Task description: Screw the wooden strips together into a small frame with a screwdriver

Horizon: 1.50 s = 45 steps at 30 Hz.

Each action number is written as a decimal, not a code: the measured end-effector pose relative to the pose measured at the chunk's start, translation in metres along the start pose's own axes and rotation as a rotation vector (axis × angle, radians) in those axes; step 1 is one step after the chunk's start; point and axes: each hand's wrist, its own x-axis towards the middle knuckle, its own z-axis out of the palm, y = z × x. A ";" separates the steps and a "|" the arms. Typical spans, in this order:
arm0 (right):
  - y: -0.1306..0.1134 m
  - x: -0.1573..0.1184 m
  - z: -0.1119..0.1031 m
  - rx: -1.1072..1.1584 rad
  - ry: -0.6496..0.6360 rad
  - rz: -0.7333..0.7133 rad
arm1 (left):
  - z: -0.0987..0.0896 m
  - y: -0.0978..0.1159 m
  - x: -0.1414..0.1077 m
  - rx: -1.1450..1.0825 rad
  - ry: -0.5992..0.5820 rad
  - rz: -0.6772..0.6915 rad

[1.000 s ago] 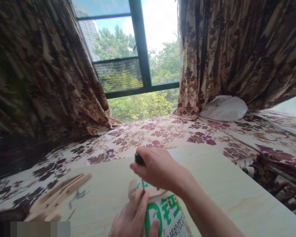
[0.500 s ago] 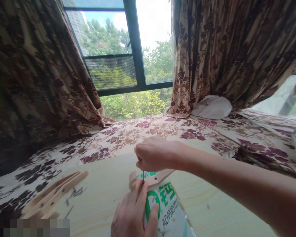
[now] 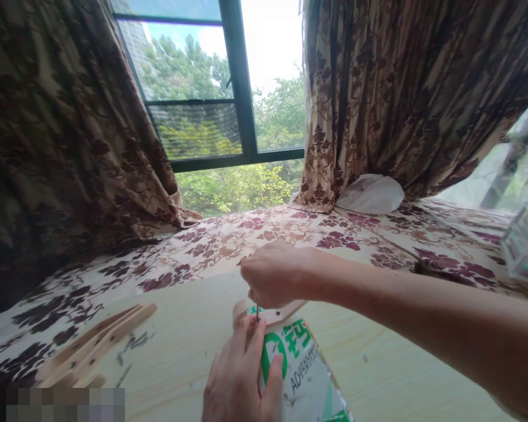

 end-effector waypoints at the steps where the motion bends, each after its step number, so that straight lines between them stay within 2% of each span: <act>1: 0.000 0.000 0.000 0.005 -0.002 0.018 | 0.000 0.000 0.000 -0.006 -0.005 -0.006; 5: -0.005 -0.002 -0.002 -0.023 -0.004 0.032 | 0.000 0.002 -0.001 -0.018 -0.008 -0.032; 9: -0.015 -0.005 -0.009 -0.096 -0.005 -0.156 | -0.001 0.003 0.000 -0.005 -0.004 -0.024; 11: -0.017 -0.004 -0.010 -0.109 -0.014 -0.185 | -0.002 0.002 0.000 0.002 -0.010 -0.017; 19: -0.001 0.006 0.000 0.095 -0.029 0.031 | 0.001 0.002 -0.001 -0.008 -0.007 -0.018; 21: -0.002 0.005 -0.002 0.058 -0.045 0.006 | 0.001 0.002 -0.001 0.003 0.002 -0.012; 26: -0.008 0.001 -0.005 -0.076 0.019 -0.209 | -0.002 0.003 0.001 0.007 -0.007 -0.027; 29: -0.005 0.004 -0.001 -0.028 0.038 -0.167 | -0.003 0.003 0.002 -0.011 -0.022 -0.032; 33: 0.002 0.005 0.002 0.085 -0.007 0.003 | -0.001 0.001 0.001 -0.015 -0.019 -0.010; 35: 0.002 0.003 0.001 0.075 -0.031 0.040 | 0.000 0.001 0.001 -0.011 -0.007 -0.008; 37: 0.000 -0.002 -0.003 0.040 -0.023 0.017 | 0.000 0.001 0.000 -0.015 0.002 -0.012; 42: -0.009 -0.010 -0.007 -0.045 0.036 -0.151 | 0.002 0.001 -0.001 -0.002 0.022 -0.016; 45: -0.007 -0.005 -0.003 -0.040 0.038 -0.142 | 0.004 0.000 -0.001 -0.004 0.020 -0.008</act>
